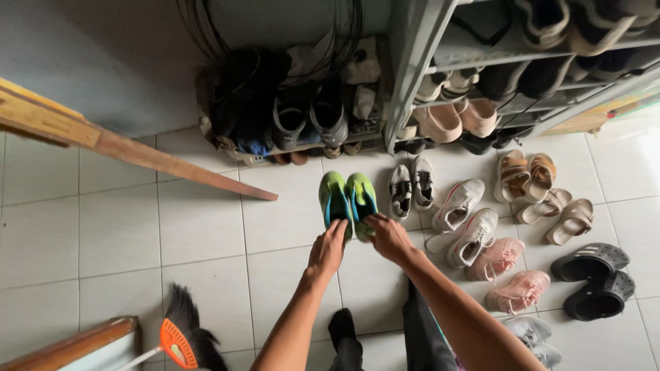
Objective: The person removes multiple pairs of shoes from a multi-tier shoe rack and places them on the floor. Then the person picks up the shoes from the floor and places them back onto the rack. The shoes include sandals, sneakers, and clogs.
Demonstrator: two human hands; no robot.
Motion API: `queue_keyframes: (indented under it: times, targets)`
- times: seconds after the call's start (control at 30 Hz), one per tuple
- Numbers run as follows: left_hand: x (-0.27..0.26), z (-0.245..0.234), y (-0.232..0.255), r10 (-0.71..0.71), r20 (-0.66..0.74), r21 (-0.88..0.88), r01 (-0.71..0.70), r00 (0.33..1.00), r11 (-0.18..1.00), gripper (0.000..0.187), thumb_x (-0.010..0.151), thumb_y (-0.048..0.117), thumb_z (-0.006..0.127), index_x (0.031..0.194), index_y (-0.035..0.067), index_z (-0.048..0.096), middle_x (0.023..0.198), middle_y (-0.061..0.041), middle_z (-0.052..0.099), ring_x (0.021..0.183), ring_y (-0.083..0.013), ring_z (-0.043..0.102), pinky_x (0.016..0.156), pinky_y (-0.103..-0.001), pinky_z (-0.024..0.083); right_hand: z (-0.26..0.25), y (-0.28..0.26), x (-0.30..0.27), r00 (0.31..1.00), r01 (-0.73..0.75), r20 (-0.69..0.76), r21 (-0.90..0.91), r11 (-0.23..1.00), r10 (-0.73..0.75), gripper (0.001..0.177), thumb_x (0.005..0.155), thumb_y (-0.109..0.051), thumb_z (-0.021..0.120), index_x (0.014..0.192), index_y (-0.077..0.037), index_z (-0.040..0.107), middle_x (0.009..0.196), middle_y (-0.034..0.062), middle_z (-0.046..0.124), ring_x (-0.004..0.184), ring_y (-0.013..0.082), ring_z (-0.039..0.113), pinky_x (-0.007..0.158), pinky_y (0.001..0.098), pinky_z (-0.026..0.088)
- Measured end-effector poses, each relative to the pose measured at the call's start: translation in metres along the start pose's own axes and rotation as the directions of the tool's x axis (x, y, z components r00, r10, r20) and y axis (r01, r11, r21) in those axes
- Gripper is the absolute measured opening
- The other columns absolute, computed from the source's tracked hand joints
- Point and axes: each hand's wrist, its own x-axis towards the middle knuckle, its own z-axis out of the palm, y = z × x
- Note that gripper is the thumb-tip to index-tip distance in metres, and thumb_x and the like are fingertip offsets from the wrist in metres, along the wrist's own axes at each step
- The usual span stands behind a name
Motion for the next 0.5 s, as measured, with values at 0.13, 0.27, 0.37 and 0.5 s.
queue_keyframes:
  times: [0.13, 0.27, 0.37, 0.5]
  targets:
    - [-0.005, -0.004, 0.009, 0.013, 0.057, 0.001, -0.013, 0.998, 1.0, 0.082, 0.077, 0.007, 0.08, 0.149, 0.006, 0.041, 0.149, -0.028, 0.041, 0.099, -0.0452, 0.068, 0.081, -0.048, 0.058, -0.004, 0.007, -0.002, 0.999, 0.001, -0.043, -0.135, 0.991, -0.007, 0.064, 0.083, -0.014, 0.076, 0.143, -0.019, 0.056, 0.145, 0.0136, 0.053, 0.103, 0.0389, 0.068, 0.079, 0.0473, 0.059]
    - [-0.008, -0.025, 0.047, -0.005, 0.137, 0.032, 0.0, 0.991, 0.999, 0.072, 0.082, 0.011, 0.08, 0.145, 0.009, 0.047, 0.147, -0.021, 0.047, 0.097, -0.0419, 0.069, 0.081, -0.048, 0.057, -0.046, 0.007, -0.035, 0.992, 0.013, -0.12, -0.165, 0.986, -0.033, 0.061, 0.084, -0.01, 0.074, 0.142, -0.017, 0.055, 0.143, 0.0125, 0.057, 0.105, 0.0386, 0.068, 0.084, 0.0479, 0.058]
    - [-0.001, -0.048, 0.079, 0.016, 0.165, 0.019, -0.019, 0.986, 1.0, 0.063, 0.086, 0.015, 0.079, 0.142, 0.011, 0.051, 0.132, -0.013, 0.059, 0.098, -0.0371, 0.07, 0.081, -0.046, 0.057, -0.093, 0.01, -0.066, 0.978, -0.072, -0.198, -0.065, 0.995, 0.057, 0.058, 0.086, -0.012, 0.073, 0.141, -0.017, 0.056, 0.139, 0.0113, 0.061, 0.106, 0.0393, 0.068, 0.083, 0.0472, 0.058]
    - [0.028, -0.084, 0.138, 0.131, 0.093, -0.001, -0.131, 0.987, 0.991, 0.046, 0.084, 0.017, 0.078, 0.127, 0.011, 0.062, 0.121, -0.01, 0.065, 0.097, -0.0352, 0.07, 0.08, -0.045, 0.056, -0.178, 0.023, -0.1, 0.937, -0.164, -0.311, 0.01, 0.986, 0.159, 0.049, 0.087, -0.016, 0.072, 0.135, -0.014, 0.061, 0.133, 0.0131, 0.064, 0.101, 0.0366, 0.071, 0.083, 0.046, 0.059]
